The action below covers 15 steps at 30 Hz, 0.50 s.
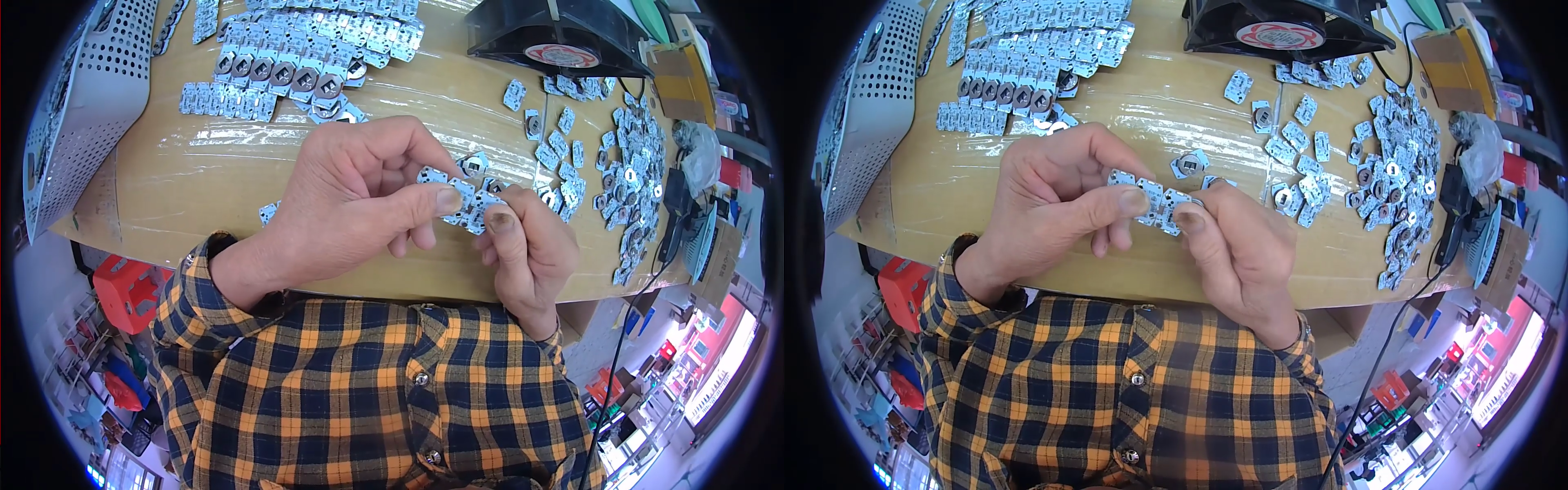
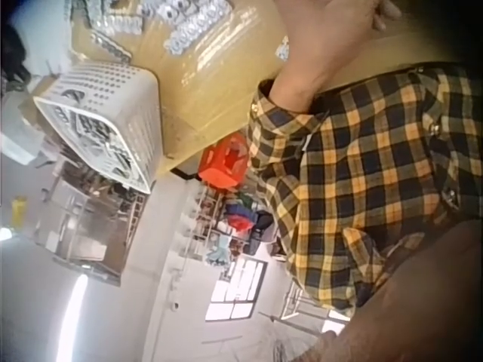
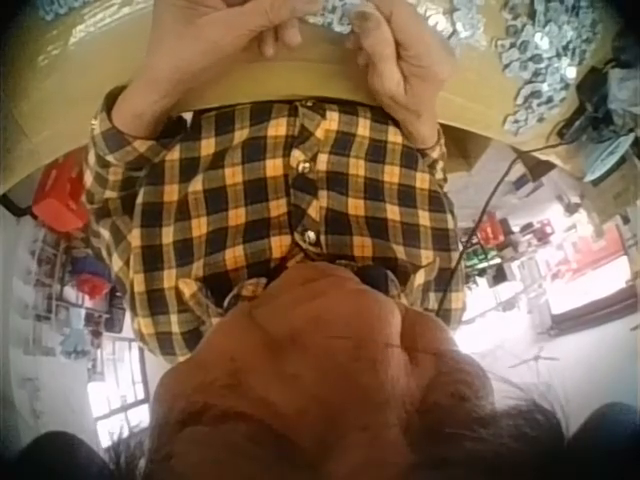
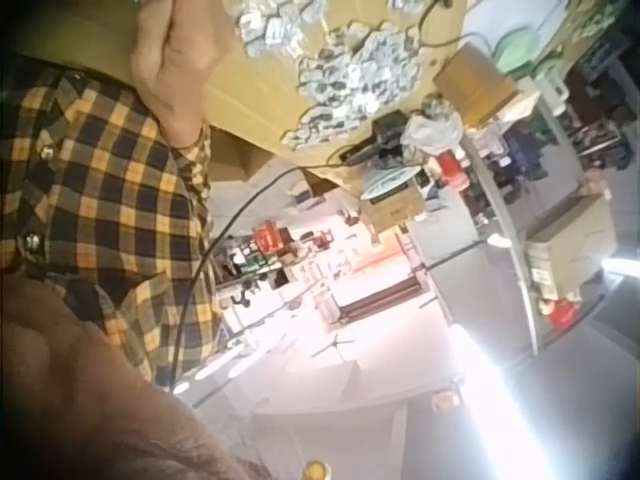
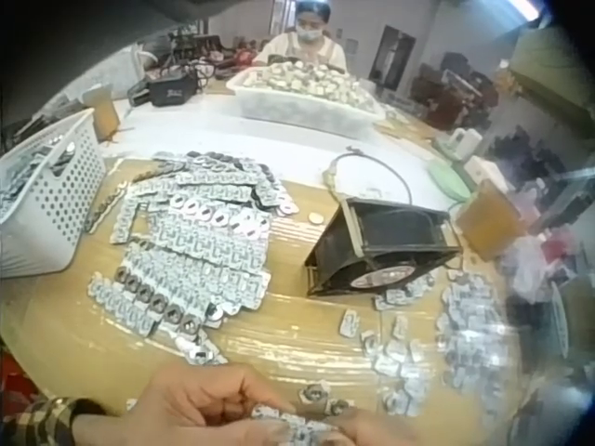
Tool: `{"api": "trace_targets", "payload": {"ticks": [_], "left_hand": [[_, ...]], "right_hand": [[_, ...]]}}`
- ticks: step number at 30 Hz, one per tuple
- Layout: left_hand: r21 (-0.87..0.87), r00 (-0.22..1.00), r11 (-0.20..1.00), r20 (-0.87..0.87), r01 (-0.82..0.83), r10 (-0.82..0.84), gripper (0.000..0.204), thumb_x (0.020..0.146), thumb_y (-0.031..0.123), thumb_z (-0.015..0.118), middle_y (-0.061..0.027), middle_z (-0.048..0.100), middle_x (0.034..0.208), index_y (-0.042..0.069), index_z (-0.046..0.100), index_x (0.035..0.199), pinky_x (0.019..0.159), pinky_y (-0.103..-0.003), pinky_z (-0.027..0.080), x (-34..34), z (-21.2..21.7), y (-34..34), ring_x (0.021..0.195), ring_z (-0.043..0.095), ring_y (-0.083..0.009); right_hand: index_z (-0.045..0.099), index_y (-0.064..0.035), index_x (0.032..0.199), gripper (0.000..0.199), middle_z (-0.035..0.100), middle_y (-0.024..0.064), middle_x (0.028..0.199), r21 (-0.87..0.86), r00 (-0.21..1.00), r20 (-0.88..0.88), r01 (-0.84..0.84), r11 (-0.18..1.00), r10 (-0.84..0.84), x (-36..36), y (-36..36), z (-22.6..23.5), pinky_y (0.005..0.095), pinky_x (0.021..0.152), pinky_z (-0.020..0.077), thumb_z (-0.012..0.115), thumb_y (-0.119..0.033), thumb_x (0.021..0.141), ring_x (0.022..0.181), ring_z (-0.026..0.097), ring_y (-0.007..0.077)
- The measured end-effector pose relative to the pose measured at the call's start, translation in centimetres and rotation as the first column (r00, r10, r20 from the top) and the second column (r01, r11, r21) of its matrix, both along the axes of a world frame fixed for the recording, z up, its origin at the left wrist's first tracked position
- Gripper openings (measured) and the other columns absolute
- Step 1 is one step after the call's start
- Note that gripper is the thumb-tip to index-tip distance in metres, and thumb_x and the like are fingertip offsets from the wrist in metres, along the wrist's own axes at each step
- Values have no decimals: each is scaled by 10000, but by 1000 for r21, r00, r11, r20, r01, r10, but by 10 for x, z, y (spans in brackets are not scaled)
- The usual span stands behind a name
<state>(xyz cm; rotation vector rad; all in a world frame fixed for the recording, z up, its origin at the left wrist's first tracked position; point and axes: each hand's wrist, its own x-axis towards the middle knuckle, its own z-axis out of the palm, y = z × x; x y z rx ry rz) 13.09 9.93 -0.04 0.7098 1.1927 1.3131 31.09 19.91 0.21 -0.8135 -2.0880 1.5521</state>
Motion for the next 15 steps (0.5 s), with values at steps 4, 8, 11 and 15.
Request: {"api": "trace_targets", "payload": {"ticks": [4,8,11,15], "left_hand": [[29,989,999,144,29,-33,137,907,54,649,-76,666,772,-37,617,1005,460,-181,487,0,-2,-1,613,649,-84],[11,967,999,251,49,-50,141,918,72,635,-87,666,765,-39,612,1003,456,-199,513,-1,-4,1,606,655,-101],[-1,958,999,285,47,-45,143,927,81,624,-84,667,770,-35,611,1010,452,-196,510,-1,-7,1,605,654,-100],[-23,946,997,318,69,-58,189,920,107,652,-90,682,712,-37,622,1038,504,-201,525,-3,-7,2,595,664,-105]], "right_hand": [[596,-4,834,243,560,-1,604,-472,999,-5,-34,881,36,8,2,13,188,415,323,516,-165,997,443,431,37],[560,-14,839,269,536,12,599,-761,980,-188,-104,640,-64,5,1,3,193,401,313,492,-208,1013,432,401,44],[547,-10,855,271,512,21,593,-793,969,-227,-128,596,-94,0,-4,4,195,395,312,487,-219,1017,434,393,44],[507,-17,831,289,464,11,552,-737,972,-199,-65,673,-123,-1,-6,3,201,356,289,456,-225,1024,397,361,47]]}}
